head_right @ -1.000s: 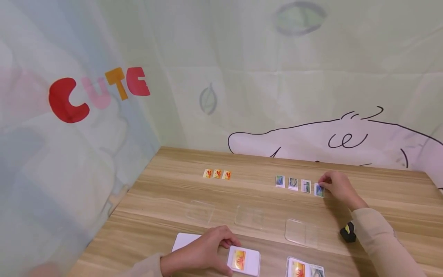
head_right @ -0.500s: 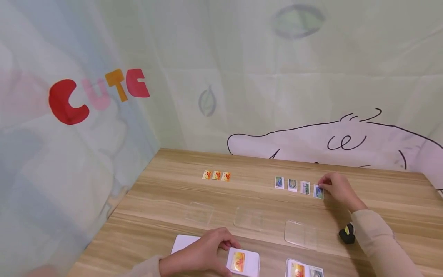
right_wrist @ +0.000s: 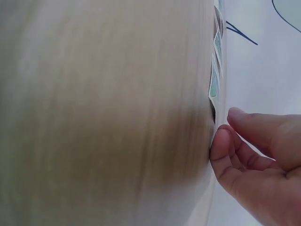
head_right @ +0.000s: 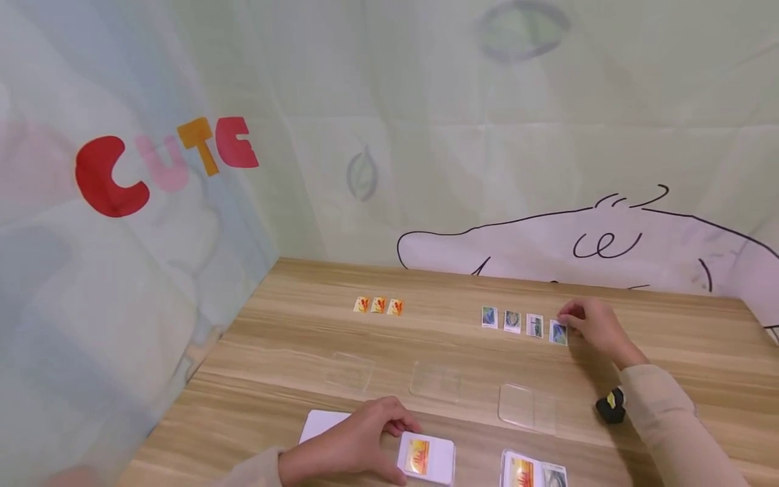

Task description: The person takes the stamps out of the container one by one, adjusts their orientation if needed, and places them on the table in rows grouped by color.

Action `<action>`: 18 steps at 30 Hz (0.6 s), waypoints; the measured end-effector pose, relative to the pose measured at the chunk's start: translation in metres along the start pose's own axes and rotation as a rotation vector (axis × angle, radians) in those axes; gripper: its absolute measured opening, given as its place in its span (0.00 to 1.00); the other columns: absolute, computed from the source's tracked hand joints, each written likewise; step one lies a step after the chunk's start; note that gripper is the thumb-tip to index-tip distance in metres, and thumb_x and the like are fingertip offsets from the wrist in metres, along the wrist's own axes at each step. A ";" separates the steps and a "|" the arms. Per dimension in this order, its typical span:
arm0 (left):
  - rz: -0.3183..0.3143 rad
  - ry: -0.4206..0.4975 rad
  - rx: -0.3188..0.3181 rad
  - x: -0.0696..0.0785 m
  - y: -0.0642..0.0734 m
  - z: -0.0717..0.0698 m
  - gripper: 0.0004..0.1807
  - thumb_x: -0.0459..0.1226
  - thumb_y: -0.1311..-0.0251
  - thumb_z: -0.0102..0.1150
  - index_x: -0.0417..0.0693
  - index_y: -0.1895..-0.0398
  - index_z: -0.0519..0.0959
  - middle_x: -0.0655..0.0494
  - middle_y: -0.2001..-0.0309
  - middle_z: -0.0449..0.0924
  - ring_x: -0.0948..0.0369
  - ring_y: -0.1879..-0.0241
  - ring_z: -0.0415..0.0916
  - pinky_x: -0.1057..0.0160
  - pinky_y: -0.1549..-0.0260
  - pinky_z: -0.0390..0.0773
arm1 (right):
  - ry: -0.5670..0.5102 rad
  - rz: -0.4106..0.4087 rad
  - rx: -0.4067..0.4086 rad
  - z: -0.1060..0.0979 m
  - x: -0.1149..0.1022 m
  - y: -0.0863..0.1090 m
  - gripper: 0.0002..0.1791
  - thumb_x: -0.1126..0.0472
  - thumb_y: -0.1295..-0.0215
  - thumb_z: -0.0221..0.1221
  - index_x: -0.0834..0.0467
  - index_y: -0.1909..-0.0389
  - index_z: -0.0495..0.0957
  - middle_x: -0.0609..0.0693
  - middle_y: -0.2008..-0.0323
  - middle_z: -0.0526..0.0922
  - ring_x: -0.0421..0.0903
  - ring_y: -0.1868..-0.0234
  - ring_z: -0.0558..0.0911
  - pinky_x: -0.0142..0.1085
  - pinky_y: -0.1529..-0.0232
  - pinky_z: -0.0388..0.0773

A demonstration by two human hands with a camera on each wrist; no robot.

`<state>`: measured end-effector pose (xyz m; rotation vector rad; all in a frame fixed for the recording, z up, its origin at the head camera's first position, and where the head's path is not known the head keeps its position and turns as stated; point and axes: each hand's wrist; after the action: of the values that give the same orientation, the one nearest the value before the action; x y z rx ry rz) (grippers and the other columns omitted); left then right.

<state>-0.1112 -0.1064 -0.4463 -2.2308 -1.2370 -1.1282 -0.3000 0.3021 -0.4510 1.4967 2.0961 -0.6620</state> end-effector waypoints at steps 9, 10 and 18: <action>0.011 -0.005 -0.006 -0.002 0.002 -0.001 0.29 0.33 0.67 0.86 0.46 0.56 0.83 0.69 0.61 0.71 0.76 0.62 0.69 0.76 0.58 0.76 | -0.072 0.027 -0.018 -0.001 -0.003 0.002 0.11 0.69 0.29 0.57 0.76 0.56 0.76 0.59 0.66 0.82 0.40 0.72 0.77 0.32 0.74 0.79; 0.009 -0.002 -0.008 -0.002 0.002 -0.001 0.29 0.33 0.67 0.85 0.46 0.56 0.83 0.68 0.61 0.71 0.76 0.62 0.69 0.75 0.57 0.76 | -0.073 0.022 -0.014 -0.002 -0.004 0.002 0.12 0.68 0.29 0.57 0.76 0.55 0.76 0.59 0.66 0.82 0.40 0.72 0.77 0.32 0.73 0.79; -0.003 0.009 -0.023 -0.001 0.001 -0.002 0.28 0.33 0.66 0.85 0.45 0.56 0.83 0.68 0.61 0.71 0.74 0.61 0.69 0.75 0.57 0.76 | -0.007 -0.015 -0.018 -0.001 -0.026 0.005 0.14 0.65 0.30 0.60 0.74 0.53 0.78 0.58 0.64 0.82 0.46 0.68 0.75 0.32 0.73 0.77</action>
<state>-0.1119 -0.1088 -0.4453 -2.2386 -1.2300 -1.1579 -0.2883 0.2855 -0.4343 1.4682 2.1047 -0.6516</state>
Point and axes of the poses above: each hand's wrist, its own y-axis away from the middle knuckle, its own z-axis out of the palm, x = y × z
